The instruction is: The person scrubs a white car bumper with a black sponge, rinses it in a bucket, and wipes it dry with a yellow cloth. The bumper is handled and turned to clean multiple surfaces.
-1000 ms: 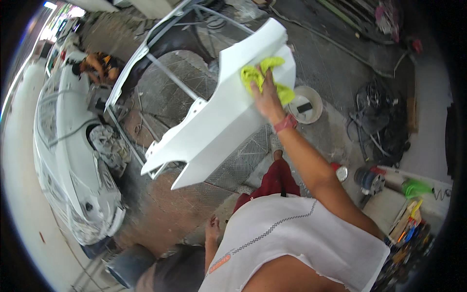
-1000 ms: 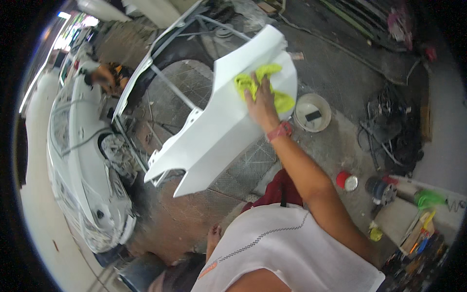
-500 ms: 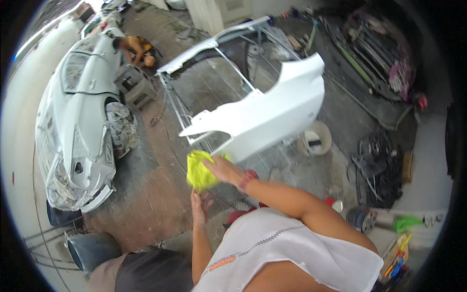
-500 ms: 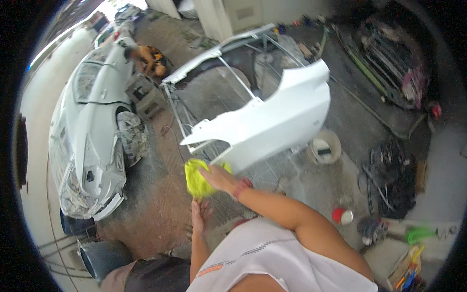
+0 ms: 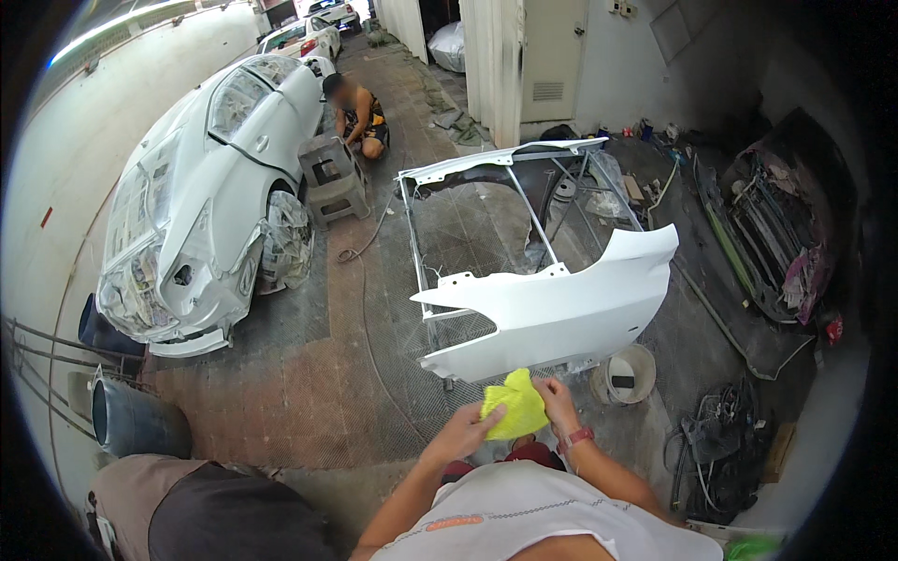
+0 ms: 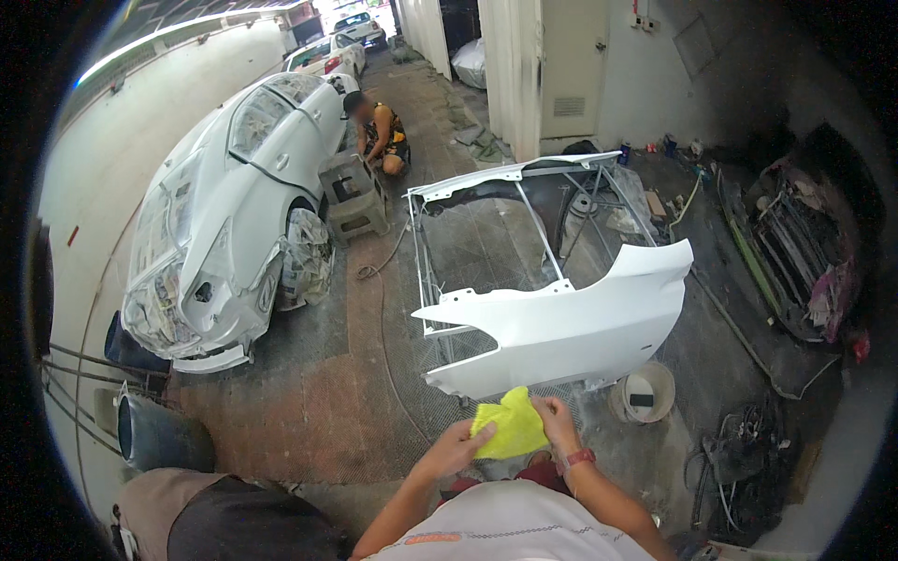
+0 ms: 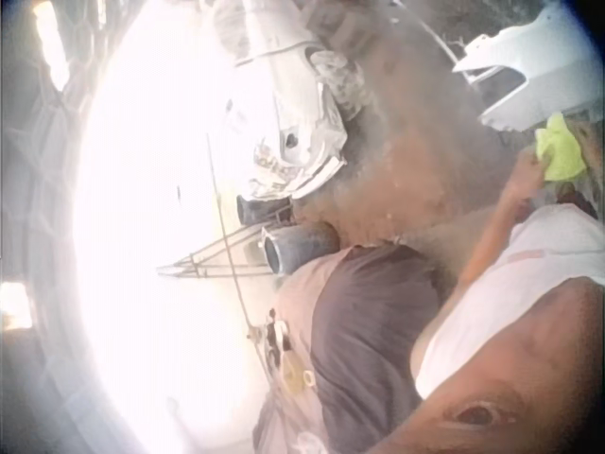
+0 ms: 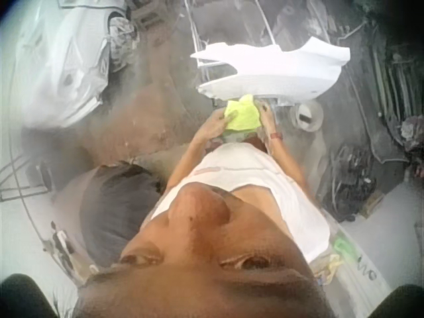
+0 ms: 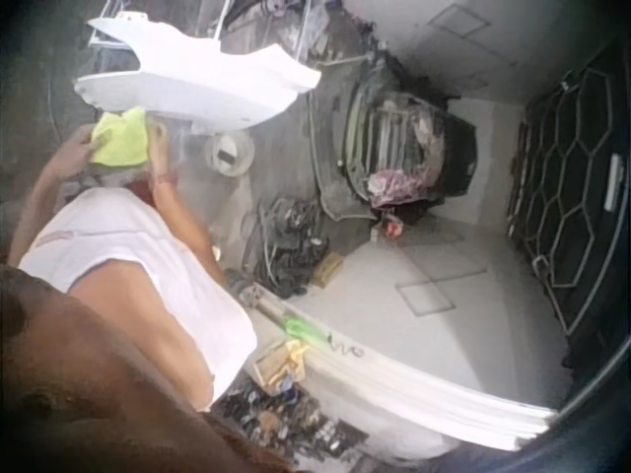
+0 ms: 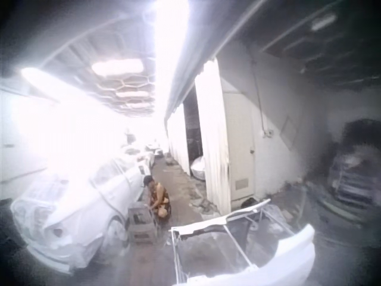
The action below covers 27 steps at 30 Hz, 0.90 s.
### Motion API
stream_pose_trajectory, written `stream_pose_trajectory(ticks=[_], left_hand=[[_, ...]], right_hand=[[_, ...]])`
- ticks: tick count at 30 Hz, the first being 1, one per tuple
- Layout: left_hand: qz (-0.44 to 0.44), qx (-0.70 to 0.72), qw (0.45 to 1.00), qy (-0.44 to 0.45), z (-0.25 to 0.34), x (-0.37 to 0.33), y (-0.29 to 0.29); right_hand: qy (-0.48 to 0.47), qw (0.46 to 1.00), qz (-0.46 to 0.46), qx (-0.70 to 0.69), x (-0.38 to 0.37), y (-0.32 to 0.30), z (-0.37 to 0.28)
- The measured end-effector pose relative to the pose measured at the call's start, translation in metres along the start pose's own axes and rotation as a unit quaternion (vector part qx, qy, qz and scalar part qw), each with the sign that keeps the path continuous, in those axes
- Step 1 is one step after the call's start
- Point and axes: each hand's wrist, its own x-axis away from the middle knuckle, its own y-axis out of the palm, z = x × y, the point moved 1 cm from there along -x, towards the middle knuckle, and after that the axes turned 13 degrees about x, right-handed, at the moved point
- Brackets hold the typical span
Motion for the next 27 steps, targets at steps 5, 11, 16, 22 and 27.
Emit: stream_pose_trajectory(ticks=[5,11,16,22,27], left_hand=[[-0.085,0.162,0.983,0.004,0.015,-0.036,0.034],[0.115,-0.389,0.896,0.183,-0.024,-0.076,0.008],[0.128,-0.156,0.979,0.006,-0.102,-0.031,-0.062],[0.251,-0.35,0.891,-0.139,-0.204,0.064,-0.139],[0.348,-0.196,0.876,-0.271,-0.278,0.134,-0.163]], right_hand=[[0.05,0.82,-0.187,-0.539,0.054,-0.003,-0.024],[-0.049,0.868,-0.041,-0.492,0.058,-0.036,-0.066],[-0.084,0.909,0.162,-0.375,-0.027,-0.116,-0.074],[-0.15,0.854,0.385,0.318,-0.164,-0.14,-0.062],[-0.221,0.802,0.393,0.392,-0.171,-0.013,-0.051]])
